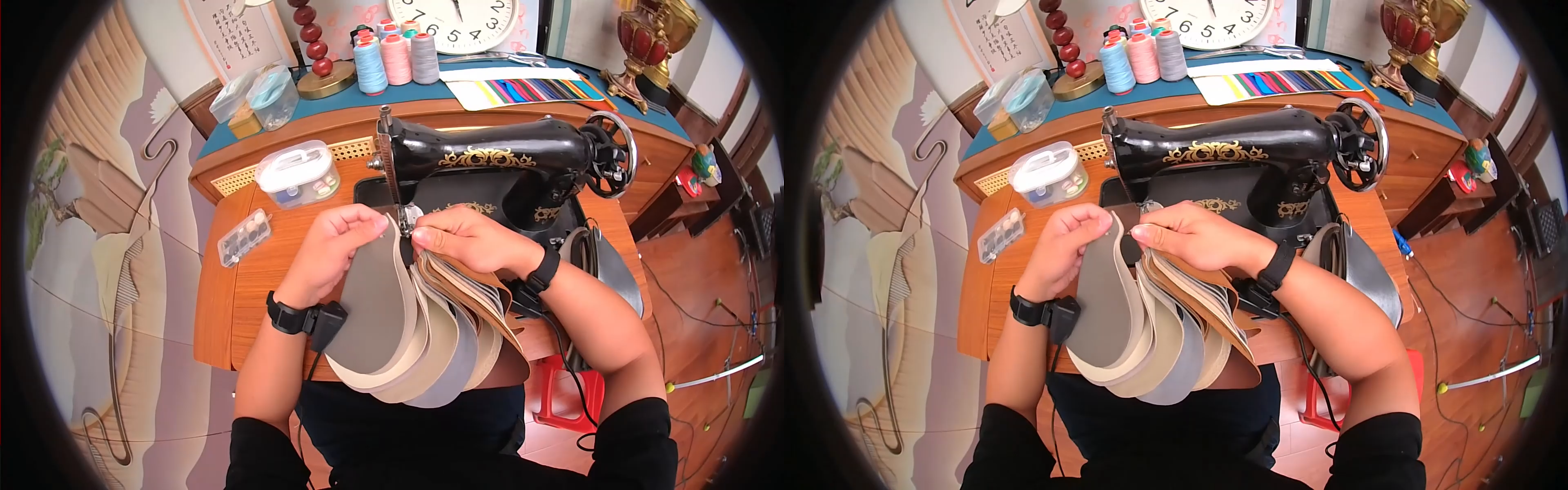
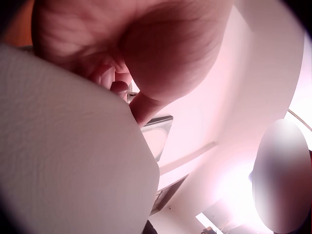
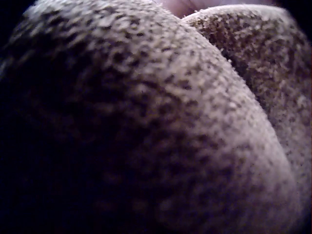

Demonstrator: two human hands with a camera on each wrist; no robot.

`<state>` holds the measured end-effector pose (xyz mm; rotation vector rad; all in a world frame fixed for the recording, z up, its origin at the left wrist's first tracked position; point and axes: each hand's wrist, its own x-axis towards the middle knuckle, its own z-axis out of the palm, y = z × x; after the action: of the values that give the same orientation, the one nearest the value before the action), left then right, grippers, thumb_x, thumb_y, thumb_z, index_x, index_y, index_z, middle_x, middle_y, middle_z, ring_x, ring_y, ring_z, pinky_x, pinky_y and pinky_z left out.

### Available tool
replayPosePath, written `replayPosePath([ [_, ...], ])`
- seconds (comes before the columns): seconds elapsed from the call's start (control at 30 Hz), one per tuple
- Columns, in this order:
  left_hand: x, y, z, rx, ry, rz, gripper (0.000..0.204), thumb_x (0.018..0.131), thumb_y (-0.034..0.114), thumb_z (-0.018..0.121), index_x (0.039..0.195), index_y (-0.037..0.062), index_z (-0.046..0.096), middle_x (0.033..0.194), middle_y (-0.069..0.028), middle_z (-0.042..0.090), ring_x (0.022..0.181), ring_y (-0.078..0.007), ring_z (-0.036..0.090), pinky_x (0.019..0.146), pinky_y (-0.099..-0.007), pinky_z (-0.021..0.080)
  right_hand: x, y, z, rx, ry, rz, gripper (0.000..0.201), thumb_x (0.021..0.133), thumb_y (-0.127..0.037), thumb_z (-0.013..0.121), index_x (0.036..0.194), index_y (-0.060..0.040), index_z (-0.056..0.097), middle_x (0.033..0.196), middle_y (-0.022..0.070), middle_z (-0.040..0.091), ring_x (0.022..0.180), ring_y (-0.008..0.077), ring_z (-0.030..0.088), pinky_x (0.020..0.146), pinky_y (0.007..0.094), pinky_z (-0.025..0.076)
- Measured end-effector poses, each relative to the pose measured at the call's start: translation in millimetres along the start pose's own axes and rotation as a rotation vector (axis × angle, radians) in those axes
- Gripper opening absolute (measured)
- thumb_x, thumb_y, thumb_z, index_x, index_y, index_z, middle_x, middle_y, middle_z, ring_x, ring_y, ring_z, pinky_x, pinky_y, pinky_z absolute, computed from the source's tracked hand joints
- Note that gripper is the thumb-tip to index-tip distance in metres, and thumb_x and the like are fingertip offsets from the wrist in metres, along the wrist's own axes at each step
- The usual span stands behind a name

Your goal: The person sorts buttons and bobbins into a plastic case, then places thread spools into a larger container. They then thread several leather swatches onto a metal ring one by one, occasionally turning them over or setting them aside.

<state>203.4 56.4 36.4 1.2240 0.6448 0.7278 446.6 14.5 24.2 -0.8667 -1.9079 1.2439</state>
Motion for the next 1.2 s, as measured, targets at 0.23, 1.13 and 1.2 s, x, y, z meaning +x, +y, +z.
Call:
replayPosePath([
  [0.23, -13, 30, -14, 0.157, 0.068, -0.031, 0.015, 0.101, 0.021, 0.066, 0.104, 0.0062, 0.068, 0.083, 0.0046, 0.068, 0.065, 0.0021, 0.055, 0.053, -0.0150, 0.036, 0, -3, -1, -0.018, 0.037, 0.009, 0.041, 0.108, -0.036, 0.051, 0.088, -0.0016, 0.061, 0.072, 0.0005, 0.050, 0.075, 0.0091, 0.044, 0.072, 0.0296, 0.044],
  [1.13, -63, 15, -59, 1.334, 0.325, -0.267, 0.033, 0.083, 0.023, 0.083, 0.096, -0.0045, 0.070, 0.076, -0.0100, 0.069, 0.071, -0.0206, 0.067, 0.068, -0.0337, 0.053, -2, 3, 1, 0.096, 0.120, 0.034, 0.043, 0.108, -0.037, 0.051, 0.088, -0.0015, 0.063, 0.075, -0.0010, 0.054, 0.077, 0.0068, 0.046, 0.074, 0.0277, 0.045],
  [1.2, -62, 11, -69, 1.296, 0.318, -0.213, 0.028, 0.084, 0.020, 0.081, 0.093, -0.0041, 0.071, 0.074, -0.0093, 0.069, 0.070, -0.0194, 0.067, 0.067, -0.0332, 0.053, -3, 2, 0, 0.099, 0.124, 0.027, 0.043, 0.108, -0.037, 0.051, 0.088, -0.0015, 0.063, 0.076, -0.0011, 0.054, 0.077, 0.0068, 0.046, 0.074, 0.0275, 0.045],
])
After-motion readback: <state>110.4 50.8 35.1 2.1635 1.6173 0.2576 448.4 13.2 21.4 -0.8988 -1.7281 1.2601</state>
